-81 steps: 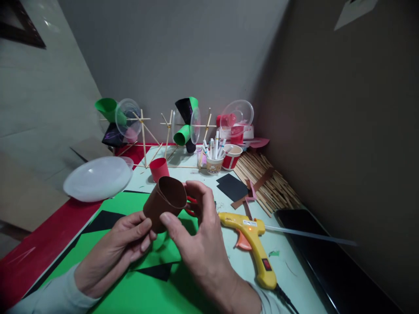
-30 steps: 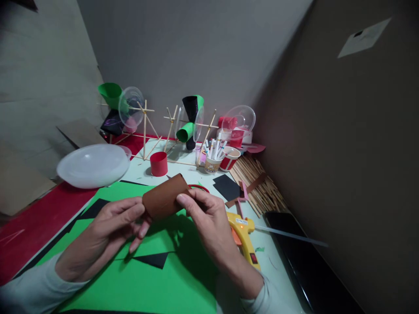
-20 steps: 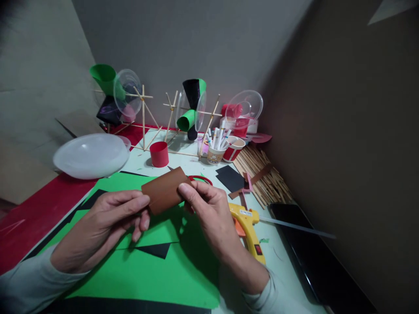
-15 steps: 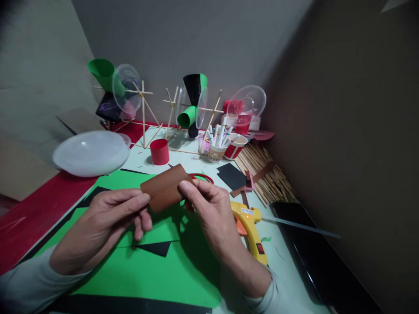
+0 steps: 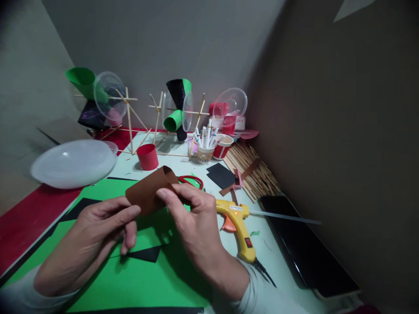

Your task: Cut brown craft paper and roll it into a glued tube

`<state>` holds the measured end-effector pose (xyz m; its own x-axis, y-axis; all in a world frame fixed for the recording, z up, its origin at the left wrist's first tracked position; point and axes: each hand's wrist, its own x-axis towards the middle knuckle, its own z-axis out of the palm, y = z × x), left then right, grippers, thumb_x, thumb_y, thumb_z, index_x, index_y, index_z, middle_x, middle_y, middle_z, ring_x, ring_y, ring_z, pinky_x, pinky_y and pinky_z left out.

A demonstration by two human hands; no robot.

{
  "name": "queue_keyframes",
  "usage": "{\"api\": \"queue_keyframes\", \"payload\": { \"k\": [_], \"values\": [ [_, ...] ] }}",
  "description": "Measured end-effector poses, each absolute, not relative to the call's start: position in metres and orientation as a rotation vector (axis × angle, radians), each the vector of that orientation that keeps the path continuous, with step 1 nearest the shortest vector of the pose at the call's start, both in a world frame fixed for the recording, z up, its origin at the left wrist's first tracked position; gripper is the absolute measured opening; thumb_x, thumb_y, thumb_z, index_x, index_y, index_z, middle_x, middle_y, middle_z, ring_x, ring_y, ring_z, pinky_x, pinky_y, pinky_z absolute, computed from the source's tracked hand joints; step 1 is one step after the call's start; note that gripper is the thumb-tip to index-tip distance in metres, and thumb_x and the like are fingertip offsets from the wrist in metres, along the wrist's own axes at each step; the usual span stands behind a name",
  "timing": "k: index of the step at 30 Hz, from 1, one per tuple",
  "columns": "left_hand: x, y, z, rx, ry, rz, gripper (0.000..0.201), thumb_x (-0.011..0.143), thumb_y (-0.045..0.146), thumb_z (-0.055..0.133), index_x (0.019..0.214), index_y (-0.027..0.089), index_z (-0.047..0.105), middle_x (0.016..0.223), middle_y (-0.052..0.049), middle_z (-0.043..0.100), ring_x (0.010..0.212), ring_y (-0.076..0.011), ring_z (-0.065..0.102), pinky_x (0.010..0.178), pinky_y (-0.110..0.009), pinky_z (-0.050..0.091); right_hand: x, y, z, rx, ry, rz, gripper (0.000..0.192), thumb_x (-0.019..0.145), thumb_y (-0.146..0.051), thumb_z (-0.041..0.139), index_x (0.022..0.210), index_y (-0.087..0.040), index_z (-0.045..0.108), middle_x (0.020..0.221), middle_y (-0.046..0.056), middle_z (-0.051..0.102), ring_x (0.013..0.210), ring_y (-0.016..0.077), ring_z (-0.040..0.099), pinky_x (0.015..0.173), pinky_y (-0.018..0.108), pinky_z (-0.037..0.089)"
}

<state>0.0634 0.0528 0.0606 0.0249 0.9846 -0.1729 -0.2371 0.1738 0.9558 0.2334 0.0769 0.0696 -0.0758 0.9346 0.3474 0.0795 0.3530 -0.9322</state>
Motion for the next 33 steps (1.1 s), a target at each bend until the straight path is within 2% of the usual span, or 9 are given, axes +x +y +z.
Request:
{"api": "queue_keyframes", "payload": {
  "k": [7,10,16,22,27,31,33],
  "values": [
    [0.059,0.061,0.059,0.817,1.158,1.155,0.029,0.058,0.031,0.092,0.063,0.017,0.066,0.04,0.002,0.057,0.037,-0.0078,0.048,0.036,-0.013,0.037,0.235,0.076,0.064,-0.933,-1.606,0.746,0.014,0.093,-0.029,0.069,0.083,-0.02,0.076,0.074,-0.001,0.073,0.062,0.0121,0.061,0.06,0.024,0.047],
    [0.057,0.063,0.058,0.802,1.178,1.151,0.028,0.055,0.027,0.092,0.064,0.017,0.067,0.039,0.004,0.055,0.036,-0.006,0.044,0.036,-0.012,0.034,0.234,0.076,0.065,-0.901,-1.62,0.685,0.012,0.092,-0.024,0.069,0.084,-0.019,0.077,0.077,0.001,0.077,0.064,0.0134,0.066,0.063,0.024,0.051],
    [0.055,0.065,0.056,0.817,1.211,1.155,0.027,0.052,0.025,0.092,0.065,0.016,0.07,0.036,0.005,0.051,0.035,-0.0043,0.038,0.036,-0.012,0.03,0.234,0.075,0.066,-0.945,-1.643,0.678,0.018,0.091,-0.027,0.07,0.076,-0.019,0.077,0.063,-0.001,0.07,0.053,0.0123,0.057,0.053,0.024,0.046],
    [0.051,0.067,0.058,0.895,1.241,1.171,0.029,0.055,0.028,0.092,0.065,0.016,0.069,0.033,0.006,0.048,0.032,-0.0026,0.035,0.036,-0.011,0.025,0.237,0.08,0.068,-1.049,-1.616,0.821,0.021,0.09,-0.034,0.068,0.078,-0.019,0.077,0.069,0.0,0.072,0.059,0.0139,0.059,0.057,0.026,0.044],
    [0.043,0.074,0.056,0.793,1.115,1.072,0.032,0.058,0.025,0.094,0.068,0.014,0.066,0.033,0.008,0.045,0.032,0.0001,0.031,0.037,-0.011,0.02,0.24,0.081,0.071,-1.054,-1.563,0.905,0.031,0.093,-0.037,0.063,0.069,-0.018,0.069,0.063,-0.001,0.064,0.061,0.0129,0.056,0.057,0.025,0.041],
    [0.034,0.081,0.051,0.702,0.967,1.082,0.034,0.063,0.03,0.094,0.069,0.015,0.064,0.035,0.011,0.04,0.032,0.0002,0.025,0.037,-0.013,0.023,0.242,0.082,0.072,-0.949,-1.373,0.994,0.024,0.096,-0.039,0.062,0.085,-0.021,0.074,0.084,0.002,0.074,0.081,0.0166,0.067,0.071,0.026,0.048],
    [0.031,0.085,0.05,0.704,0.933,1.124,0.036,0.061,0.03,0.095,0.069,0.015,0.064,0.038,0.012,0.039,0.032,0.0008,0.023,0.036,-0.013,0.024,0.243,0.084,0.071,-0.945,-1.282,1.025,0.023,0.096,-0.042,0.063,0.093,-0.022,0.073,0.088,0.002,0.074,0.082,0.0163,0.066,0.067,0.025,0.047]
  ]
}}
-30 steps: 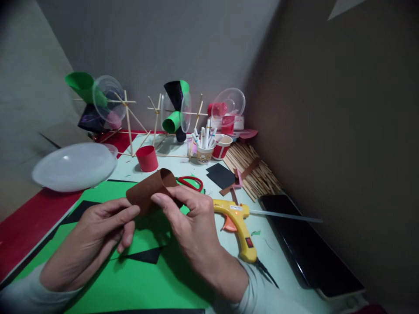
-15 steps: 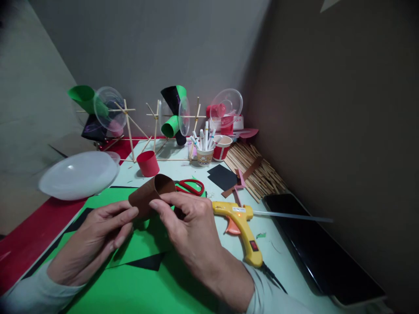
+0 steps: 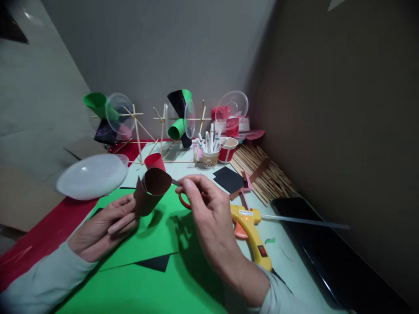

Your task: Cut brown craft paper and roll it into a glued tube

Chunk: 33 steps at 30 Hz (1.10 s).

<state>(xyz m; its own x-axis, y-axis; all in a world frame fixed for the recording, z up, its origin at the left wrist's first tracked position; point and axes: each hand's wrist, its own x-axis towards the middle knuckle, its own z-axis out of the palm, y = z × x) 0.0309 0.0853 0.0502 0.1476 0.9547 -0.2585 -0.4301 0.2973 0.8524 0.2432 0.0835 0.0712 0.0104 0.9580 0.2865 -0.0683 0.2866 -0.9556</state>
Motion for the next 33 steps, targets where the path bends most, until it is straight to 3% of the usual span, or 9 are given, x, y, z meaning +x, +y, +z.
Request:
{"api": "queue_keyframes", "payload": {
  "k": [3,8,14,18,23,28,30,33],
  "values": [
    [0.027,0.09,0.049,0.709,0.892,1.173,0.04,0.057,0.031,0.098,0.072,0.014,0.065,0.039,0.014,0.038,0.031,0.0021,0.022,0.037,-0.012,0.025,0.243,0.085,0.067,-0.966,-1.296,1.029,0.025,0.097,-0.044,0.061,0.091,-0.022,0.07,0.083,0.001,0.072,0.075,0.0141,0.059,0.059,0.024,0.039],
    [0.022,0.094,0.043,0.716,0.837,1.217,0.046,0.054,0.034,0.099,0.072,0.015,0.062,0.04,0.014,0.041,0.03,0.0028,0.023,0.036,-0.01,0.025,0.238,0.084,0.057,-1.055,-1.42,1.09,0.033,0.099,-0.05,0.054,0.091,-0.022,0.069,0.081,0.0,0.07,0.066,0.0134,0.048,0.059,0.027,0.035],
    [0.014,0.101,0.036,0.738,0.759,1.335,0.035,0.065,0.021,0.093,0.074,0.015,0.06,0.047,0.014,0.045,0.032,0.0025,0.021,0.036,-0.009,0.028,0.235,0.082,0.051,-1.075,-1.425,1.165,0.038,0.097,-0.055,0.052,0.097,-0.021,0.068,0.076,0.001,0.069,0.065,0.0145,0.048,0.059,0.028,0.034],
    [0.008,0.106,0.033,0.781,0.745,1.415,0.021,0.08,0.018,0.08,0.076,0.015,0.059,0.051,0.014,0.043,0.034,0.0007,0.017,0.035,-0.012,0.027,0.233,0.082,0.047,-1.075,-1.44,1.184,0.041,0.097,-0.057,0.05,0.098,-0.021,0.068,0.075,0.001,0.068,0.062,0.0143,0.047,0.057,0.028,0.032],
    [0.005,0.106,0.04,0.881,0.849,1.285,0.029,0.068,0.027,0.089,0.073,0.013,0.064,0.043,0.015,0.034,0.033,0.0026,0.012,0.035,-0.011,0.023,0.238,0.081,0.055,-1.109,-1.474,1.067,0.034,0.098,-0.053,0.051,0.097,-0.022,0.067,0.08,0.0,0.068,0.063,0.0137,0.048,0.057,0.028,0.035],
    [0.005,0.093,0.062,1.025,0.991,1.08,0.025,0.069,0.028,0.088,0.076,0.01,0.073,0.059,0.003,0.058,0.039,0.001,0.033,0.037,-0.013,0.021,0.247,0.087,0.071,-1.056,-1.522,0.861,0.02,0.097,-0.041,0.056,0.096,-0.022,0.064,0.092,0.001,0.069,0.081,0.0157,0.062,0.071,0.028,0.045],
    [0.006,0.085,0.071,1.114,1.023,0.996,0.02,0.072,0.027,0.087,0.075,0.011,0.074,0.065,0.0,0.063,0.048,-0.0033,0.044,0.043,-0.014,0.03,0.249,0.089,0.075,-1.057,-1.608,0.845,0.017,0.096,-0.037,0.058,0.098,-0.021,0.064,0.096,0.002,0.069,0.085,0.0167,0.064,0.074,0.029,0.047],
    [0.012,0.074,0.082,1.554,1.114,0.853,0.011,0.083,0.029,0.076,0.08,0.018,0.076,0.079,0.0,0.067,0.075,-0.0133,0.058,0.066,-0.019,0.044,0.249,0.088,0.077,-1.035,-1.779,0.857,0.017,0.094,-0.034,0.06,0.103,-0.019,0.065,0.1,0.003,0.068,0.088,0.0172,0.063,0.076,0.029,0.048]
  ]
}}
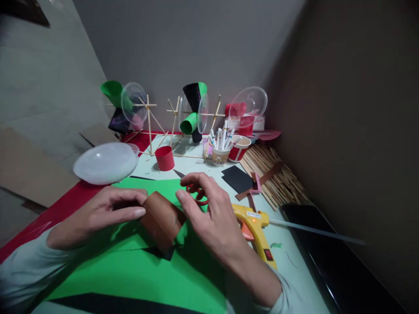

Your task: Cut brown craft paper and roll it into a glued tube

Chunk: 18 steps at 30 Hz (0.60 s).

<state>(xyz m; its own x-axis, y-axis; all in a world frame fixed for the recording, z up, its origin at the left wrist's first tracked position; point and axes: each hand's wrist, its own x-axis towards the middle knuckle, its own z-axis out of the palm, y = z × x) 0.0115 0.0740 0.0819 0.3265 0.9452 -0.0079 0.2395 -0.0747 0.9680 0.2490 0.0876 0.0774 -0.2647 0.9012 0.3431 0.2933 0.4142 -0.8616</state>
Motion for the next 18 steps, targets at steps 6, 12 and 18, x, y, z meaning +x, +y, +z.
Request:
{"api": "queue_keyframes", "payload": {
  "k": [6,12,18],
  "values": [
    [0.019,0.06,0.089,1.874,1.075,0.759,0.012,0.093,0.027,0.064,0.099,0.029,0.074,0.093,0.004,0.072,0.088,-0.0144,0.064,0.079,-0.021,0.046,0.243,0.075,0.079,-0.872,-2.074,0.884,0.031,0.094,-0.03,0.064,0.122,-0.017,0.064,0.104,0.002,0.069,0.082,0.0134,0.061,0.076,0.026,0.048],
    [0.022,0.054,0.089,1.91,1.131,0.855,0.017,0.092,0.021,0.064,0.105,0.032,0.058,0.085,0.009,0.065,0.08,-0.0096,0.062,0.071,-0.017,0.045,0.24,0.069,0.08,-0.82,-2.098,0.884,0.01,0.093,-0.022,0.069,0.102,-0.017,0.069,0.088,-0.003,0.068,0.071,0.0092,0.058,0.074,0.021,0.047],
    [0.026,0.048,0.087,2.222,1.142,0.816,0.018,0.095,0.013,0.055,0.104,0.029,0.054,0.093,0.008,0.063,0.085,-0.0094,0.062,0.08,-0.019,0.045,0.239,0.068,0.075,-0.75,-2.117,0.962,0.01,0.094,-0.022,0.069,0.086,-0.017,0.067,0.081,-0.003,0.066,0.075,0.0094,0.059,0.07,0.021,0.045]
  ]
}}
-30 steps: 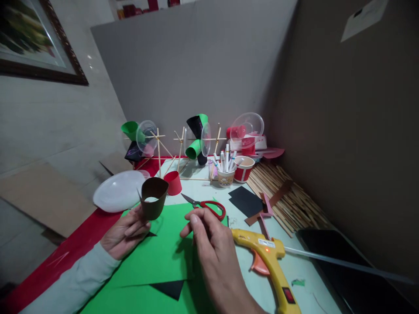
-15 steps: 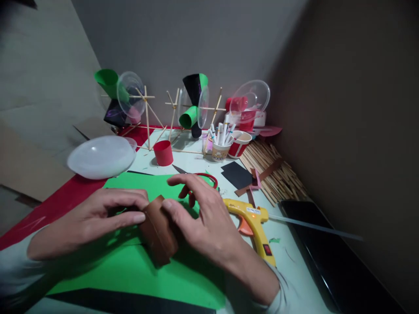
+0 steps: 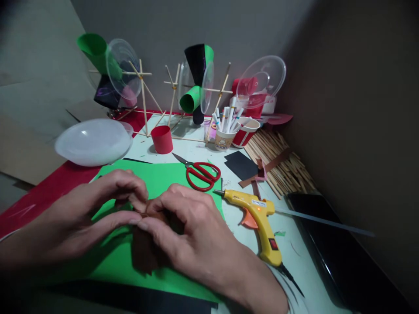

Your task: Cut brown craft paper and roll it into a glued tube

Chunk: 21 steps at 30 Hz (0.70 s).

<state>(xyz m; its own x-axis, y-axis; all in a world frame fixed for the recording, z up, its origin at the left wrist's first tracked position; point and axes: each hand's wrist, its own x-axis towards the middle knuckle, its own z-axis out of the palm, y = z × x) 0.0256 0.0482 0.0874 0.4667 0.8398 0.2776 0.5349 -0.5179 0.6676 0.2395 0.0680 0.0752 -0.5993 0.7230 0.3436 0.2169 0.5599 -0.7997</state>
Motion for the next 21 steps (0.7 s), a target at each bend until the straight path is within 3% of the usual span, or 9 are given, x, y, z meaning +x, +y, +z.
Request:
{"api": "queue_keyframes", "payload": {
  "k": [3,8,10,12,16,21],
  "values": [
    [0.028,0.047,0.085,2.292,1.155,0.86,0.02,0.094,0.012,0.056,0.104,0.029,0.058,0.092,0.005,0.067,0.085,-0.0128,0.064,0.083,-0.022,0.045,0.238,0.068,0.074,-0.735,-2.104,0.958,0.01,0.095,-0.019,0.067,0.084,-0.017,0.068,0.079,-0.002,0.066,0.073,0.0098,0.059,0.068,0.022,0.045],
    [0.033,0.05,0.086,1.966,1.514,1.362,0.014,0.083,0.04,0.076,0.095,0.033,0.072,0.09,0.004,0.072,0.08,-0.0174,0.064,0.074,-0.021,0.047,0.232,0.068,0.076,-0.873,-1.854,0.831,0.015,0.088,-0.014,0.07,0.073,-0.018,0.068,0.069,-0.002,0.066,0.063,0.0104,0.059,0.06,0.022,0.045],
    [0.033,0.052,0.085,1.673,1.629,1.467,0.018,0.077,0.046,0.08,0.082,0.031,0.072,0.08,0.003,0.07,0.071,-0.0168,0.062,0.064,-0.021,0.047,0.231,0.069,0.075,-0.925,-1.708,0.799,0.016,0.086,-0.015,0.07,0.071,-0.019,0.068,0.067,-0.002,0.065,0.061,0.0111,0.057,0.056,0.023,0.044],
    [0.033,0.054,0.079,1.449,1.553,1.342,0.029,0.074,0.054,0.079,0.073,0.026,0.068,0.064,0.002,0.061,0.056,-0.015,0.054,0.051,-0.022,0.043,0.23,0.069,0.074,-0.943,-1.574,0.765,0.016,0.086,-0.017,0.07,0.07,-0.019,0.068,0.067,-0.001,0.065,0.06,0.0118,0.056,0.055,0.024,0.044],
    [0.039,0.054,0.064,1.135,1.243,0.986,0.036,0.081,0.057,0.072,0.082,0.021,0.072,0.076,-0.003,0.065,0.073,-0.0179,0.059,0.067,-0.025,0.05,0.232,0.07,0.074,-0.952,-1.42,0.676,0.016,0.085,-0.017,0.068,0.07,-0.019,0.067,0.066,-0.002,0.063,0.061,0.0118,0.057,0.055,0.023,0.045],
    [0.058,0.046,0.061,0.768,1.02,1.058,0.037,0.073,0.04,0.086,0.106,0.027,0.077,0.087,-0.001,0.072,0.092,-0.0208,0.063,0.087,-0.03,0.05,0.229,0.065,0.075,-0.903,-1.368,0.629,0.016,0.085,-0.015,0.067,0.07,-0.019,0.068,0.065,-0.001,0.066,0.061,0.0113,0.059,0.058,0.021,0.049]
  ]
}}
